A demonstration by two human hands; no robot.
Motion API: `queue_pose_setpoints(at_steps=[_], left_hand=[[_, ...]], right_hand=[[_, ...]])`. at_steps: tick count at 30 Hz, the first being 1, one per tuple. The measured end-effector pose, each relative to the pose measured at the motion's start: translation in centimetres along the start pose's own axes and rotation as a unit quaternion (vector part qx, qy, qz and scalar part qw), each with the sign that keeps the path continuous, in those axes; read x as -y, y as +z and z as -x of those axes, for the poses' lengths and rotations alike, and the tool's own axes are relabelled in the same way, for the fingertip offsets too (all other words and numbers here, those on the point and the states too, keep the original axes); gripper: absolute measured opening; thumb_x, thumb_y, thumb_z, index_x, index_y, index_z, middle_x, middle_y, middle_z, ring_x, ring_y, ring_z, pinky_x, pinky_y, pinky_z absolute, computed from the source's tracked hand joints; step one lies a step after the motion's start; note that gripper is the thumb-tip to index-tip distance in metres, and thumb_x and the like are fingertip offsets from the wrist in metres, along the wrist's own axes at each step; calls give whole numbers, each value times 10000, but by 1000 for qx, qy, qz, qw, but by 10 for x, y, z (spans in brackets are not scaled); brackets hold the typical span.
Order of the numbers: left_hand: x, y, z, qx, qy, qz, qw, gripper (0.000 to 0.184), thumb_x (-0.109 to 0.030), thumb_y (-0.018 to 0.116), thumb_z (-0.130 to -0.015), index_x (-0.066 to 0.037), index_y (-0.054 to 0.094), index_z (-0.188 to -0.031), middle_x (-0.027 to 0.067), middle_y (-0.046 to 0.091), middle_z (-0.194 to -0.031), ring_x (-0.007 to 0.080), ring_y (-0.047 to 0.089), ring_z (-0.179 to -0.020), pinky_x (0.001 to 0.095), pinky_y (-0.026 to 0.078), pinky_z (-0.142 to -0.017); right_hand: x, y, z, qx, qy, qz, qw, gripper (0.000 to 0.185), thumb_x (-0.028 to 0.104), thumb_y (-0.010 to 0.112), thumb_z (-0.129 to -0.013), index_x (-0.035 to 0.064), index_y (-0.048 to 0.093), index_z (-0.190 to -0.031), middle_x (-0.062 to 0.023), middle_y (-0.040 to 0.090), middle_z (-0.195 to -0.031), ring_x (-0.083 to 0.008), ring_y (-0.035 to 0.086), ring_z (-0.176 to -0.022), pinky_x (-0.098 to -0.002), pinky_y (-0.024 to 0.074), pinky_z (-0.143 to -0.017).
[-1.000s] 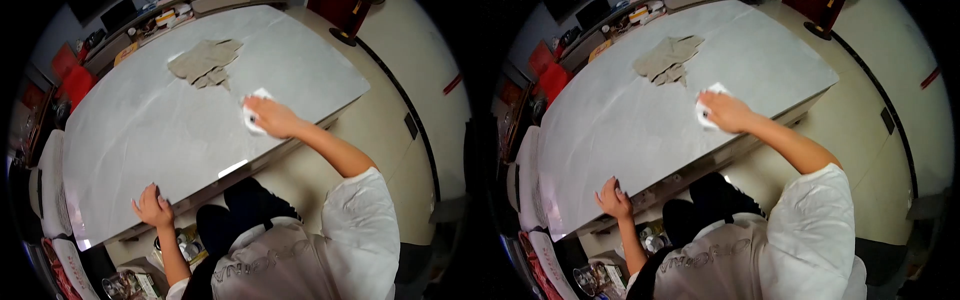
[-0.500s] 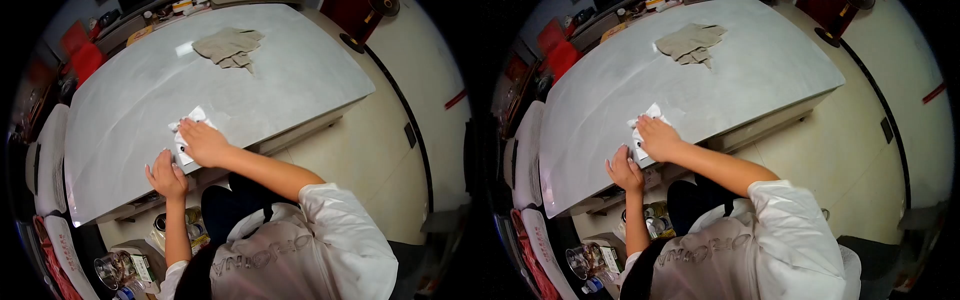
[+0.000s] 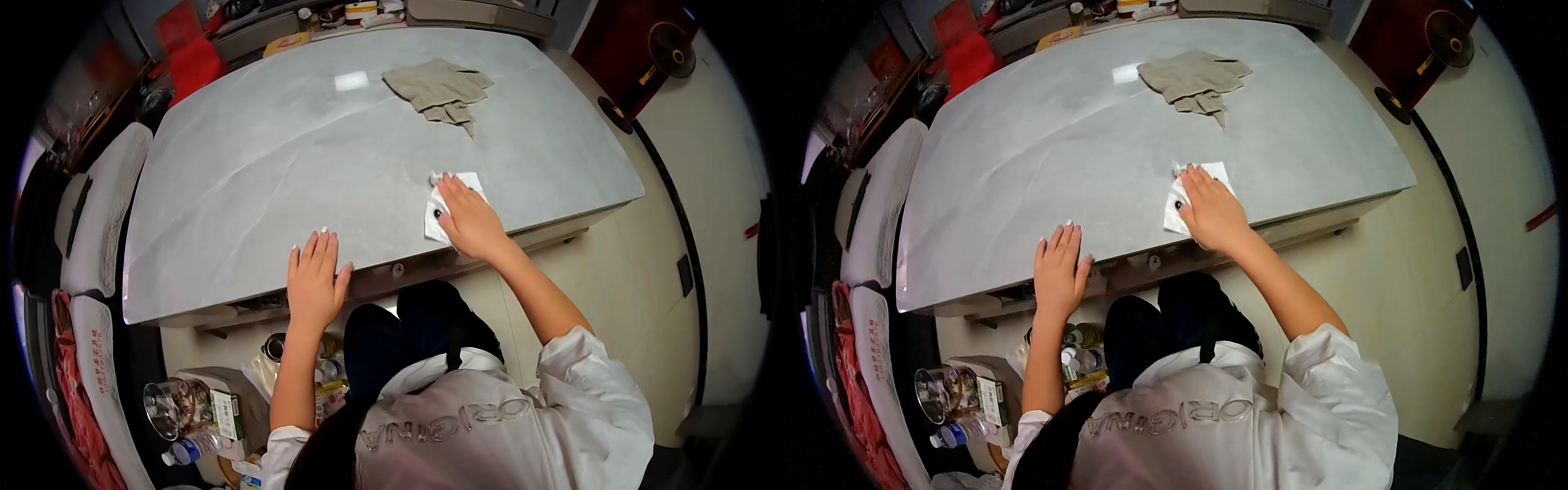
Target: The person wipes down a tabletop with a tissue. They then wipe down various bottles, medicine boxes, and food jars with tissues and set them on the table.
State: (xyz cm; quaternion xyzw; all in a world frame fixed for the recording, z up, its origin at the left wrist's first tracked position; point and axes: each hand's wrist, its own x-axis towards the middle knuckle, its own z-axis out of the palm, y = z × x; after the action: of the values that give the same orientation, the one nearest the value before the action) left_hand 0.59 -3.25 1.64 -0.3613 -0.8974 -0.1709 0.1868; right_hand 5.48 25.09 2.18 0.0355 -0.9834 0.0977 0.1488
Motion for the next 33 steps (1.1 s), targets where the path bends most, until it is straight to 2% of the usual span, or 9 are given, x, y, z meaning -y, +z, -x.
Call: queue_pose_setpoints(at_steps=[7,10,11,12,14,19,26,30,33], left_hand=[[-4,-9,13,29,-7,0,1000,493,-254,535,-808,-56,415,-1243,135,417,-1281,274,372,-1199,470,237,-988],[-5,-15,28,30,-21,5,999,478,-241,540,-799,-61,433,-1228,124,426,-1274,268,374,-1197,482,231,-989],[-5,-18,35,29,-29,5,999,473,-237,541,-797,-63,438,-1225,122,428,-1273,266,375,-1196,483,230,-990],[-5,-20,41,29,-37,6,999,468,-232,541,-795,-64,444,-1221,121,430,-1271,265,377,-1196,484,228,-990],[-2,-22,52,10,-43,6,999,450,-209,544,-784,-65,464,-1203,115,447,-1255,264,387,-1188,479,229,-990],[9,-27,68,-52,-62,15,997,425,-162,562,-762,-55,494,-1168,125,477,-1215,279,418,-1158,464,255,-975],[6,-25,51,-152,-56,63,985,437,-126,605,-717,-27,511,-1133,162,491,-1179,307,472,-1084,437,348,-908],[-9,-19,26,-183,-71,148,969,482,-130,573,-745,-18,455,-1199,201,428,-1241,354,435,-1114,428,343,-919],[-25,-22,-6,-165,-93,161,969,492,-174,534,-790,-14,410,-1238,213,379,-1285,368,379,-1169,430,306,-955]], right_hand=[[8,58,-112,-10,-9,18,1000,543,301,363,-863,-58,312,-1268,-218,312,-1332,-304,255,-1267,-386,214,-1031],[73,76,-145,6,-49,-8,999,554,326,399,-849,-69,357,-1233,-220,332,-1317,-319,300,-1236,-380,246,-1013],[96,82,-154,51,-82,-44,994,540,317,428,-834,-69,381,-1209,-222,352,-1299,-322,348,-1198,-377,271,-998],[129,74,-150,85,-41,-148,985,532,311,457,-816,-70,402,-1184,-221,370,-1282,-318,384,-1161,-380,287,-987],[166,87,-143,63,-200,-82,974,533,285,419,-825,-51,364,-1236,-199,339,-1321,-298,320,-1229,-370,246,-1018],[148,77,-119,75,-281,-103,951,535,289,388,-843,-38,342,-1264,-190,298,-1352,-269,261,-1272,-368,214,-1036],[120,38,-52,43,-226,-95,968,534,250,481,-815,-46,359,-1243,-215,334,-1319,-325,301,-1240,-399,275,-1000],[135,42,-61,12,-161,-244,956,592,205,543,-782,-9,317,-1284,-215,292,-1345,-343,300,-1240,-401,281,-996],[108,33,-71,21,-69,-435,897,624,145,555,-774,27,277,-1320,-189,251,-1376,-320,326,-1231,-384,299,-983]])
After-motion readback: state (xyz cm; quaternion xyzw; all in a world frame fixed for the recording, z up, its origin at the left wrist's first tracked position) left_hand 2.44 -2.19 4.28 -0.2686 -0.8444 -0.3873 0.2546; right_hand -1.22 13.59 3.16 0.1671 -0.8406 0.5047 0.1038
